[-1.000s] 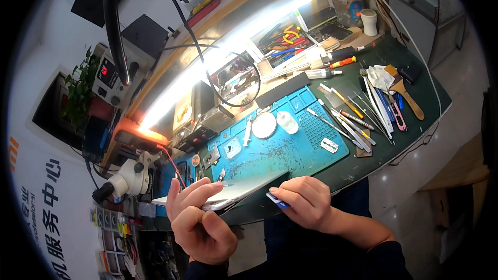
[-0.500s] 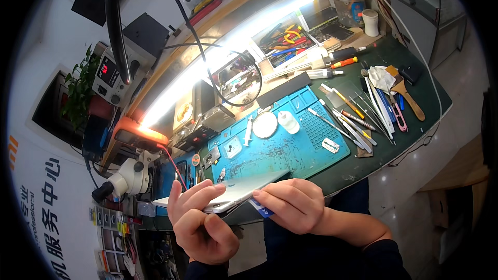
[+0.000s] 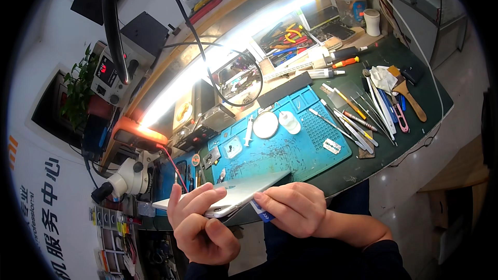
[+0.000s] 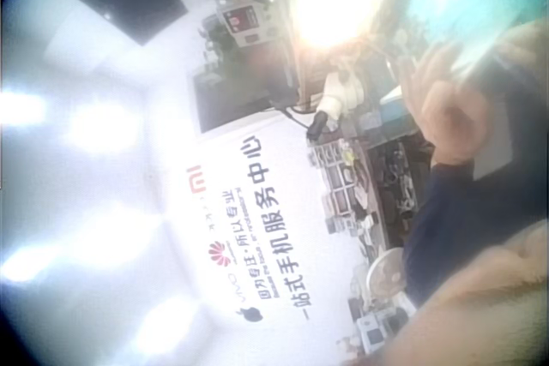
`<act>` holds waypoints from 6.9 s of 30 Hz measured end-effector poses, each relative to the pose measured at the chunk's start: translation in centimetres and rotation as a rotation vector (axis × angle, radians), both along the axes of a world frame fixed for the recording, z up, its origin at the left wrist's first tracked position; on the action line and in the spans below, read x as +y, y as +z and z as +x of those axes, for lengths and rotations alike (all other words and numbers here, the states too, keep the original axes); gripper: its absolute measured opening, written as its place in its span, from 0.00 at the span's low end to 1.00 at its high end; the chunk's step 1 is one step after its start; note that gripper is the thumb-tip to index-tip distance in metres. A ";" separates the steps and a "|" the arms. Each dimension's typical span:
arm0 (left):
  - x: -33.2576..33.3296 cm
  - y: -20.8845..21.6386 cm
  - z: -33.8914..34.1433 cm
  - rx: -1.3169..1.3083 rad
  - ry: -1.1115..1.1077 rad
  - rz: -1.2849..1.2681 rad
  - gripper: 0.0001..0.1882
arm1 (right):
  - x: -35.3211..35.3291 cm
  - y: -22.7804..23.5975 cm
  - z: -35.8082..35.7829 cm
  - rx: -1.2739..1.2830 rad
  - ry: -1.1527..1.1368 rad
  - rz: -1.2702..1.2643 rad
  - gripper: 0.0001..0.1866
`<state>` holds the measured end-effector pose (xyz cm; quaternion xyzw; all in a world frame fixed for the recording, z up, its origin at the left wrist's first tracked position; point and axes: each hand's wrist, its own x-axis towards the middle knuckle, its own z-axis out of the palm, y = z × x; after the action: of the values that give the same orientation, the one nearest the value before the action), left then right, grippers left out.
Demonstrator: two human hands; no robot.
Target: The person cleans a white tablet by wiping the screen and edges with a blue card-like tool and a small white bottle. They rotate the device to access different sides and continue wiping the surface.
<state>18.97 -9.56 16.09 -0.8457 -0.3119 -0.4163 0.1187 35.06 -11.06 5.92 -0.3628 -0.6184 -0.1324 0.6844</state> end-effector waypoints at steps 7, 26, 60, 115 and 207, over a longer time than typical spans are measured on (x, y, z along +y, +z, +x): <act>-0.2 0.1 -0.2 0.020 -0.006 -0.013 0.07 | -0.9 0.5 0.4 -0.044 -0.020 -0.066 0.17; 0.4 0.2 0.4 -0.010 -0.008 0.000 0.07 | -0.3 -1.7 1.0 -0.051 -0.014 -0.108 0.18; 0.3 0.3 0.2 0.035 -0.008 0.012 0.18 | -0.6 0.0 0.1 0.008 -0.009 -0.046 0.19; 3.2 0.4 -0.2 -0.213 -0.102 -0.034 0.19 | -0.2 1.5 -0.8 -0.047 0.043 -0.164 0.20; 4.0 1.7 -0.4 -0.088 -0.178 -0.056 0.12 | -0.4 -1.8 -1.9 -0.013 -0.081 -0.127 0.15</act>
<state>18.57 -5.61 17.77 -0.8540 -0.2520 -0.4529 0.0440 33.18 -11.42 4.10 -0.4294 -0.6148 -0.1231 0.6500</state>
